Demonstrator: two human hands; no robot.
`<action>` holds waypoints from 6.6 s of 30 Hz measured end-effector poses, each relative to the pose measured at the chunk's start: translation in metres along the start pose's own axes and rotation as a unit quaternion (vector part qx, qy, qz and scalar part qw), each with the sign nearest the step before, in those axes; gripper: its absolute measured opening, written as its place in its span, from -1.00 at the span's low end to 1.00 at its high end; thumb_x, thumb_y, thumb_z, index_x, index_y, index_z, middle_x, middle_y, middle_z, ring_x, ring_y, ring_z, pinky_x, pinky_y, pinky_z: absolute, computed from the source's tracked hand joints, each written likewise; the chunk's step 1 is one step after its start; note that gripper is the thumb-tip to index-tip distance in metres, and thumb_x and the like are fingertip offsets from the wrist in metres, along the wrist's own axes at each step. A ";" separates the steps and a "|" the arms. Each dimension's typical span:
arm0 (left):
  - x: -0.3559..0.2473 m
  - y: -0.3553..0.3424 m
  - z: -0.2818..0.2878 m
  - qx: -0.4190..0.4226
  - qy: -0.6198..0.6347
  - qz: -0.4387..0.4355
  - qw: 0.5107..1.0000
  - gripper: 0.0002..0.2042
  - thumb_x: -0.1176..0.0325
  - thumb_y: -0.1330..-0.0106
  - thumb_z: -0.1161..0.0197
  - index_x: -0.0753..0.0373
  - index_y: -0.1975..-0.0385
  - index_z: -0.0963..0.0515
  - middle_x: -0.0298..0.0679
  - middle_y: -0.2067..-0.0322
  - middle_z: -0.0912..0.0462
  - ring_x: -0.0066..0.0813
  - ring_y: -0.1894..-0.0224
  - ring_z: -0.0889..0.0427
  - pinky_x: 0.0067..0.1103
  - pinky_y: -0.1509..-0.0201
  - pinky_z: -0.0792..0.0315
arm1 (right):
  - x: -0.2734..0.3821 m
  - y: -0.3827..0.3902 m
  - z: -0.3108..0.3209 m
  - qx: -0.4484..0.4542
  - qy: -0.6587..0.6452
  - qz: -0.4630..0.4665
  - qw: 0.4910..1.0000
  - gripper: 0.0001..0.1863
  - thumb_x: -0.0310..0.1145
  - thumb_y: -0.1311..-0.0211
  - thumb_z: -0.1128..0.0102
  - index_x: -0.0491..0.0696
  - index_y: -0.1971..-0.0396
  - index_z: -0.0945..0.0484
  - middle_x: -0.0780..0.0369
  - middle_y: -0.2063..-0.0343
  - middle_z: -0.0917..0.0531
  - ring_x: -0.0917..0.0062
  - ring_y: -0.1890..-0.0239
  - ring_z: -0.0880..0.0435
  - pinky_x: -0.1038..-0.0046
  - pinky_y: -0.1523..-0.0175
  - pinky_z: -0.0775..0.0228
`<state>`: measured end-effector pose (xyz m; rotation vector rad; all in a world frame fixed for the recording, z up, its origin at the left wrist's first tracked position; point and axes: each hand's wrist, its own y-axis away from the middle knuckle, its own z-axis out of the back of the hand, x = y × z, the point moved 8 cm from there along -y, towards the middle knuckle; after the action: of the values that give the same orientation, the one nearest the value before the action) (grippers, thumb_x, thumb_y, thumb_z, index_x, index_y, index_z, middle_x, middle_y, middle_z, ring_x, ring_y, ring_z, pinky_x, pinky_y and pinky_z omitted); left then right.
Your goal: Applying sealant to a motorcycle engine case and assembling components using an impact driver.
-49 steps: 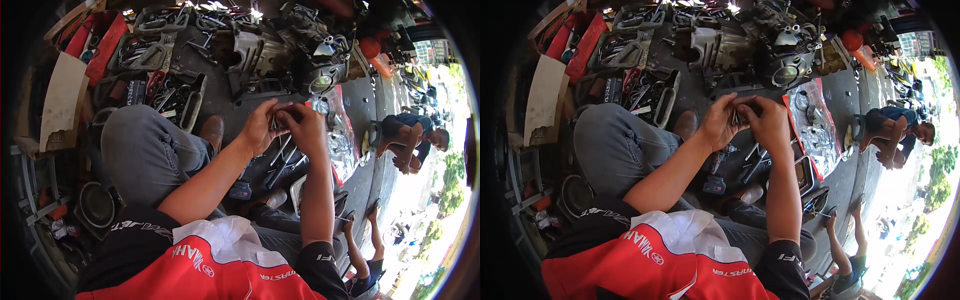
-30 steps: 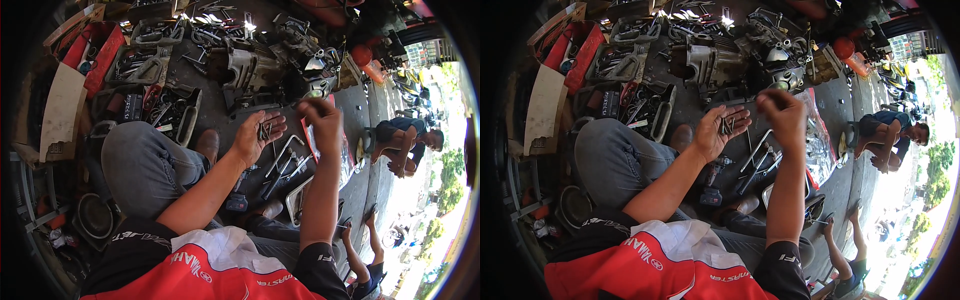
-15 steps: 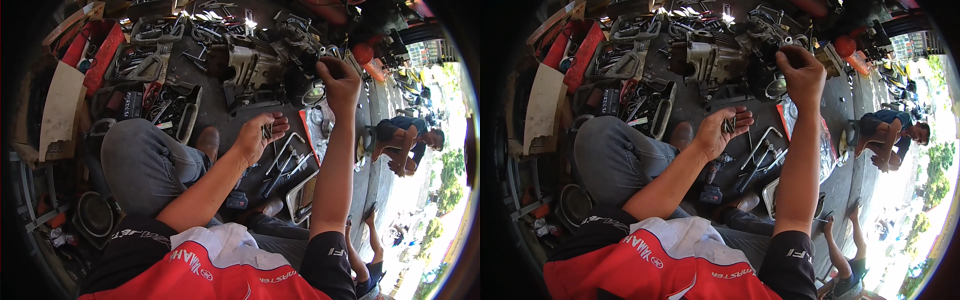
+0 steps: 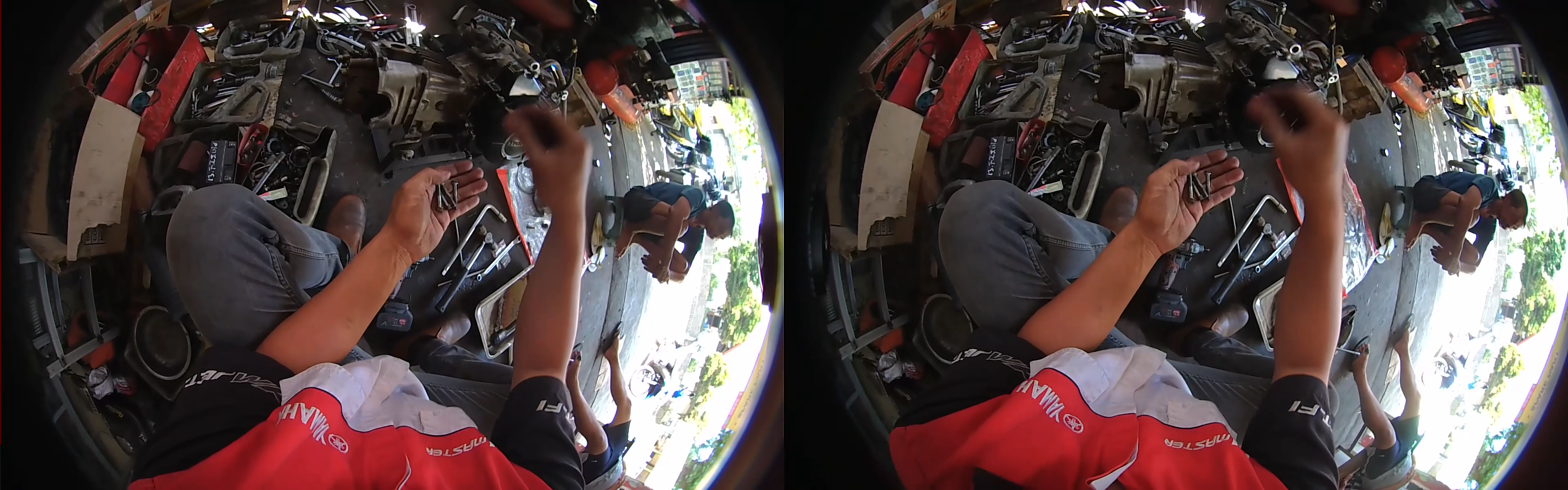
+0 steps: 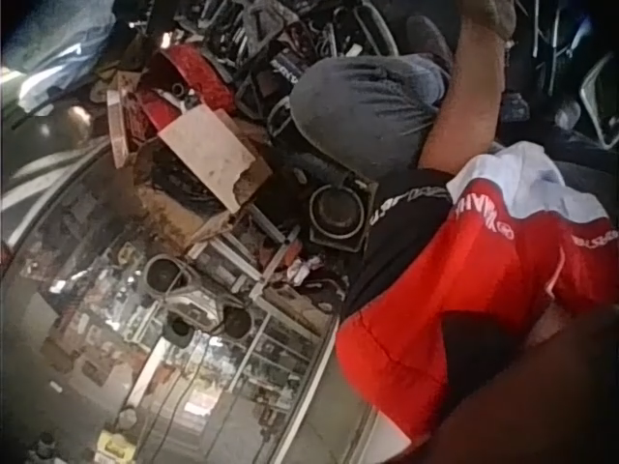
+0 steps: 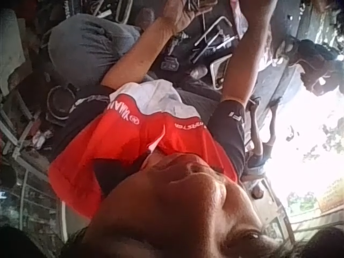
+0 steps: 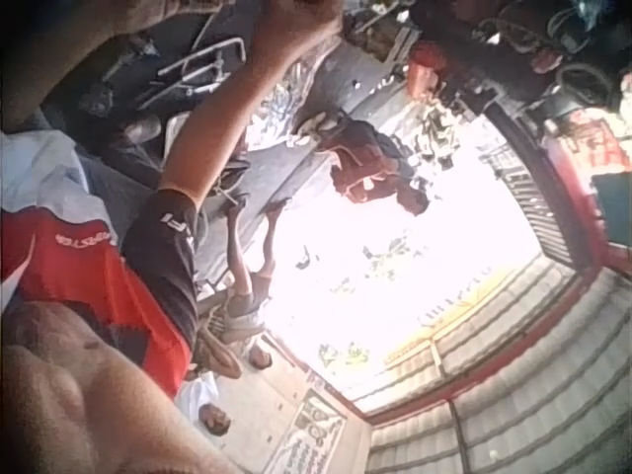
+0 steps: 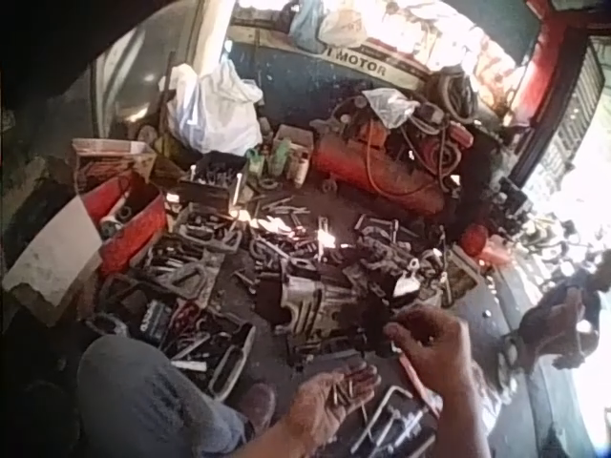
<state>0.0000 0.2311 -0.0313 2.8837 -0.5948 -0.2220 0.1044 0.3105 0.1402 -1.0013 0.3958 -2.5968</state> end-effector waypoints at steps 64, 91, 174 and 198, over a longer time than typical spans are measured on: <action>0.065 -0.004 0.017 0.014 -0.099 0.151 0.983 -0.55 0.13 -0.47 0.12 0.35 -0.13 -0.47 -0.18 0.09 -0.62 -0.37 0.02 -0.63 -0.25 -0.31 -0.42 | -0.065 0.120 -0.027 0.157 -0.058 -0.009 0.986 -0.77 -0.33 -0.13 -0.36 -0.15 0.28 -0.69 0.07 0.41 -0.65 0.11 0.29 -0.67 0.15 0.16 -0.52; 0.109 -0.014 0.053 -0.092 -0.275 0.189 0.938 -0.57 0.17 -0.45 -0.03 0.42 -0.12 -0.44 -0.01 -0.03 -0.62 -0.13 -0.15 -0.58 -0.21 -0.37 -0.41 | -0.177 0.007 0.044 -0.104 -0.294 -0.130 0.941 -0.71 -0.24 -0.05 -0.53 -0.15 0.38 -0.70 0.22 0.46 -0.75 0.55 0.37 -0.71 0.44 0.21 -0.51; 0.070 -0.014 0.085 -0.227 -0.305 0.090 0.921 -0.45 -0.02 -0.56 0.11 0.25 -0.37 -0.29 -0.04 -0.38 -0.36 -0.11 -0.46 -0.25 -0.20 -0.52 -0.08 | -0.168 0.132 -0.069 -0.224 -0.455 -0.255 0.823 -0.76 -0.35 -0.32 -0.36 -0.20 0.14 -0.70 0.23 0.40 -0.79 0.67 0.35 -0.74 0.56 0.19 -0.60; 0.124 0.002 0.086 -0.013 -0.770 0.139 0.622 -0.77 0.38 -0.46 -0.26 0.38 0.02 -0.64 -0.18 0.33 -0.76 -0.67 0.51 -0.57 -0.73 0.56 -0.39 | -0.329 0.415 0.301 0.132 0.355 -0.402 0.834 -0.56 -0.03 -0.23 -0.25 -0.12 0.15 -0.67 0.03 0.25 -0.77 0.20 0.15 -0.76 0.08 0.02 -0.56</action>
<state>0.0963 0.1663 -0.1274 1.7077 -1.0918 -2.5875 0.6244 0.0232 0.0068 -0.0141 -0.3235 -3.5952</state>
